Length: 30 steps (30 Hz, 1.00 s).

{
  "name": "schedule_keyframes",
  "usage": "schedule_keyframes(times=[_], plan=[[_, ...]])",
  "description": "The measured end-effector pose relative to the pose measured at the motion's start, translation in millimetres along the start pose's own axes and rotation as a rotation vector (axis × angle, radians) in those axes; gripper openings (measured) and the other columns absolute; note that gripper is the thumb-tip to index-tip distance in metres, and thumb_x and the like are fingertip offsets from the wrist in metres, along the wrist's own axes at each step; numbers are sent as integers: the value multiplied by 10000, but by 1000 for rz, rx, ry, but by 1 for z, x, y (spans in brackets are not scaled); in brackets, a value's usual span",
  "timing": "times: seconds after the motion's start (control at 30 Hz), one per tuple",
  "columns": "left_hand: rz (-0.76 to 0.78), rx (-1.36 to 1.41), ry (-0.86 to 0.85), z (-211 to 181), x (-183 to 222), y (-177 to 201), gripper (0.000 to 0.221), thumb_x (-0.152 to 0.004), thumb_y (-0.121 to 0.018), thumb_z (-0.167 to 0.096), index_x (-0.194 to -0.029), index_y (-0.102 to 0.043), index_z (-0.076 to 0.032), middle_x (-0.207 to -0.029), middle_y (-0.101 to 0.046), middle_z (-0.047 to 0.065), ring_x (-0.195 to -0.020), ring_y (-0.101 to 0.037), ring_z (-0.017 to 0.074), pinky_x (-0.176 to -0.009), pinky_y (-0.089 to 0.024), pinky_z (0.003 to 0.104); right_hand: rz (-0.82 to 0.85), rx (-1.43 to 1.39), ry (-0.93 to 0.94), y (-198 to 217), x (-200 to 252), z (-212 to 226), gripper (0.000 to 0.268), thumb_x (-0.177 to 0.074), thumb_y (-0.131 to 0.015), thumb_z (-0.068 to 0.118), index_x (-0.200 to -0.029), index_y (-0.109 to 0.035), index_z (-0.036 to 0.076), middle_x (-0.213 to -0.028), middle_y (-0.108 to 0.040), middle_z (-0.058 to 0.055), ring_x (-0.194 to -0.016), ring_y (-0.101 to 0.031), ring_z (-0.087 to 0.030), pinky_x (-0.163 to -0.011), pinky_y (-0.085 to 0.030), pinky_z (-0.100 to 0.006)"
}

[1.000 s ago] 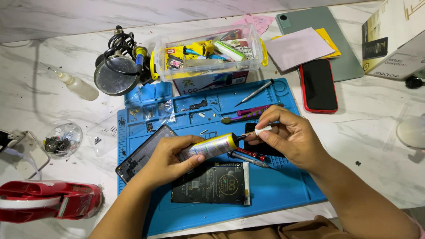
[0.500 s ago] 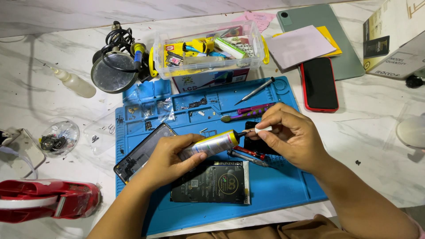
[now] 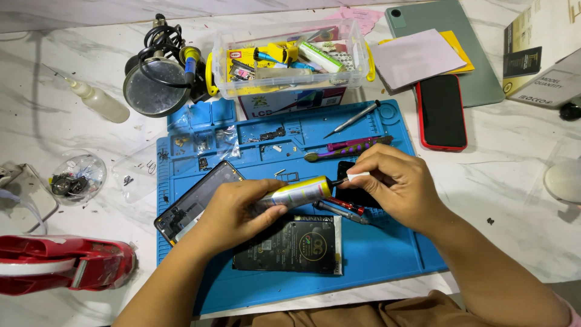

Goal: Repairing a mobile phone by applying adhesive to the frame and installing internal components like the battery.

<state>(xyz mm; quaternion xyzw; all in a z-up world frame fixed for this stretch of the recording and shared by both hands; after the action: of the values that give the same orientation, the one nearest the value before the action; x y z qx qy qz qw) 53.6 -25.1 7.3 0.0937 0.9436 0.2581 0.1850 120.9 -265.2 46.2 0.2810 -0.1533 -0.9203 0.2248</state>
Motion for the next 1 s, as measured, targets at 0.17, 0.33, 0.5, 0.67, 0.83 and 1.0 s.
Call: schedule_keyframes(times=[0.17,0.33,0.5,0.67,0.83,1.0], plan=[[10,-115,-51,-18,-4,4,333,-848,-784,-168,-1156,-739,-47,-872,-774,216,-777,-755,435,-688,-605,485,128,44,-95,-16,10,-39,500,-1045,-531,334,-602,-680,156,-551,-614,12,-472,-599,-150,-516,-500,-256],[-75,-269,34,4,3,32,341,-870,-772,-193,-1185,-728,-70,-898,-777,182,-812,-750,420,-708,-600,477,195,94,-252,-22,18,-38,503,-1052,-422,515,-969,-666,83,-693,-677,-51,-606,-724,-174,-595,-568,-317],[-23,-525,341,38,6,55,234,-936,-708,-382,-1007,-629,-173,-862,-744,69,-824,-690,373,-629,-451,477,637,409,230,-78,36,5,750,-782,-847,593,-1214,-557,52,-1166,-636,-137,-1021,-604,-307,-820,-537,-447],[72,-552,457,50,12,65,259,-924,-700,-415,-992,-643,-172,-854,-737,100,-822,-671,396,-633,-439,487,679,606,308,-104,66,4,878,-613,-963,549,-1256,-551,116,-1385,-544,-215,-1126,-554,-389,-902,-517,-531],[115,-557,543,61,17,73,347,-939,-662,-437,-1150,-678,-162,-964,-758,108,-923,-682,391,-688,-475,500,622,422,325,-85,53,9,539,-803,-823,337,-1191,-633,16,-1256,-652,-231,-1057,-629,-376,-957,-533,-476],[38,-698,495,69,20,76,318,-951,-687,-434,-924,-596,-130,-984,-697,94,-910,-655,380,-665,-465,529,612,414,312,-83,53,15,753,-782,-859,450,-1319,-503,60,-1277,-644,-191,-1086,-655,-359,-893,-567,-449]])
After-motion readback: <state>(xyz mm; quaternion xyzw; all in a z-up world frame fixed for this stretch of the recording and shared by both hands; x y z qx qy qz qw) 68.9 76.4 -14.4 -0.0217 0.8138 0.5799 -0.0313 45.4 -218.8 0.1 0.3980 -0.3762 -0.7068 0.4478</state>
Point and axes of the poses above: each hand's wrist, its own x-axis away from the middle knuckle, its own y-axis out of the back of the hand, z = x × y, the point moved 6 cm from there along -x, towards the middle knuckle
